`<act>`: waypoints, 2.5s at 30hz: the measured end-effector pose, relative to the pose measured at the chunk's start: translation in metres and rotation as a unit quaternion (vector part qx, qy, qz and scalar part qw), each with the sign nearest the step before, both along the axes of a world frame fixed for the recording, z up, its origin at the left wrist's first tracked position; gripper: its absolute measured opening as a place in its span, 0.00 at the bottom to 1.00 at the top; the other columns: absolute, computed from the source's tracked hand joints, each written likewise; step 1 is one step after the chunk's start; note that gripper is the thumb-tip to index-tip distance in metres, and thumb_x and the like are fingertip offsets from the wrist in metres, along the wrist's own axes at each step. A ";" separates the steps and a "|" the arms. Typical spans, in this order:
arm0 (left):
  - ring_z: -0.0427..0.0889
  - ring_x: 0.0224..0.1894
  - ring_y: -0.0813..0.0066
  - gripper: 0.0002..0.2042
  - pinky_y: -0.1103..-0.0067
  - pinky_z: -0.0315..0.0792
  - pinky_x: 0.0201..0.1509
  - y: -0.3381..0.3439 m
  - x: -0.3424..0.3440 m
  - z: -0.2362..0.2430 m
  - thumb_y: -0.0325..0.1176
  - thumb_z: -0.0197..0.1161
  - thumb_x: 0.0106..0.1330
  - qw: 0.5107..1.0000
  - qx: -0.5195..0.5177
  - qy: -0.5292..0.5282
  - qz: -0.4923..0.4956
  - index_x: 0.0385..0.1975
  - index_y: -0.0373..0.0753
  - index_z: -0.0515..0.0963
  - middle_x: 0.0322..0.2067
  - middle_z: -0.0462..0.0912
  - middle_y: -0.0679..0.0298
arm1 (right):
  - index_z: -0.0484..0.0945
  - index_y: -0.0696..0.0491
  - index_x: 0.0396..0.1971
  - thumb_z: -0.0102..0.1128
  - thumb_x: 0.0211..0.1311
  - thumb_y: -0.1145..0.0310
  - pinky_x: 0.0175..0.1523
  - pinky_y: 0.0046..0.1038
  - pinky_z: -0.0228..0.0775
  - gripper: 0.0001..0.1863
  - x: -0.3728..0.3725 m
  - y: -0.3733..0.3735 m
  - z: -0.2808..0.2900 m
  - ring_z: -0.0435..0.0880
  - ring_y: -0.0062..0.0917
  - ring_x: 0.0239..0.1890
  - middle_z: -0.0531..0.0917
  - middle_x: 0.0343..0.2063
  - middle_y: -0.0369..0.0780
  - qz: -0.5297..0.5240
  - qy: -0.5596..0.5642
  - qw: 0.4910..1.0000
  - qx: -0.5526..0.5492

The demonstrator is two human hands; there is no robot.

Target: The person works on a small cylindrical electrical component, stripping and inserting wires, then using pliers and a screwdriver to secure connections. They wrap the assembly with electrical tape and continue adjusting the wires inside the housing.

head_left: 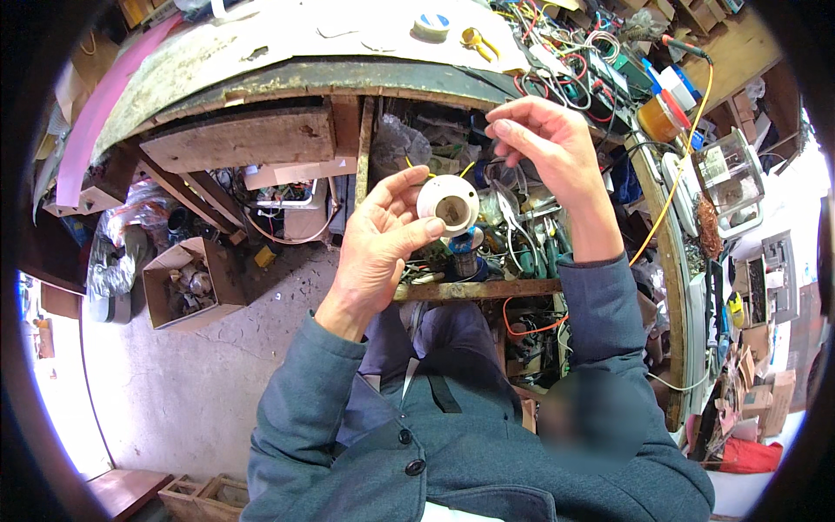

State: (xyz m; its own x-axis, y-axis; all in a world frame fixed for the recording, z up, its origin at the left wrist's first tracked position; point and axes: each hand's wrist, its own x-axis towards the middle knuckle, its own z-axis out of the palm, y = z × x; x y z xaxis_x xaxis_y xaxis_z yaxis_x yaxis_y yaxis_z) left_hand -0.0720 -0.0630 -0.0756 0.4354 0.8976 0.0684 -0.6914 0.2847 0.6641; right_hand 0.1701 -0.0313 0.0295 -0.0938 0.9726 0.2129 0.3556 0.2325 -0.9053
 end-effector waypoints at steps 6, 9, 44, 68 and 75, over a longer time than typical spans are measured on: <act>0.81 0.63 0.66 0.37 0.71 0.75 0.71 -0.001 -0.002 0.004 0.22 0.79 0.59 1.000 -0.009 0.013 -0.015 0.70 0.28 0.69 0.59 0.81 0.54 | 0.88 0.57 0.42 0.71 0.71 0.73 0.36 0.15 0.75 0.06 -0.014 -0.032 0.020 0.82 0.09 0.31 0.88 0.31 0.31 0.016 -0.107 0.994 0.022; 0.81 0.63 0.66 0.37 0.71 0.75 0.71 0.000 -0.002 0.003 0.22 0.79 0.59 1.000 -0.009 0.020 -0.017 0.69 0.28 0.69 0.60 0.81 0.53 | 0.87 0.58 0.41 0.74 0.68 0.72 0.35 0.15 0.72 0.07 -0.021 -0.041 0.030 0.79 0.07 0.30 0.85 0.29 0.29 0.053 -0.150 0.987 -0.014; 0.84 0.58 0.71 0.31 0.73 0.79 0.65 0.000 0.001 0.002 0.24 0.75 0.64 0.991 0.020 0.133 -0.025 0.67 0.28 0.72 0.58 0.83 0.57 | 0.82 0.55 0.32 0.67 0.55 0.71 0.41 0.46 0.81 0.07 -0.057 -0.032 0.009 0.88 0.50 0.37 0.88 0.29 0.48 0.133 -0.497 0.855 0.063; 0.87 0.52 0.70 0.29 0.75 0.80 0.57 0.011 -0.009 0.004 0.29 0.74 0.66 0.977 -0.098 0.146 -0.121 0.66 0.27 0.74 0.53 0.87 0.54 | 0.83 0.59 0.45 0.79 0.64 0.69 0.41 0.19 0.76 0.15 0.007 -0.025 -0.051 0.84 0.13 0.35 0.87 0.35 0.33 0.213 0.046 0.959 -0.179; 0.87 0.52 0.70 0.29 0.75 0.80 0.59 0.010 -0.009 0.003 0.30 0.75 0.64 0.965 -0.122 0.189 -0.136 0.64 0.26 0.76 0.52 0.87 0.54 | 0.81 0.59 0.40 0.76 0.67 0.67 0.37 0.22 0.77 0.14 0.007 -0.029 -0.054 0.84 0.15 0.32 0.85 0.30 0.34 0.231 0.029 0.955 -0.183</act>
State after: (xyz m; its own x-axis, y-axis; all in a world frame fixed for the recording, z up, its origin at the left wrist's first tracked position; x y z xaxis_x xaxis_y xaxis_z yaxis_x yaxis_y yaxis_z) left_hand -0.0808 -0.0530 -0.0726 0.6096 0.7161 -0.3400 -0.2907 0.6010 0.7446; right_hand 0.1767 -0.0601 -0.0244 -0.5285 0.8410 -0.1156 0.2385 0.0164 -0.9710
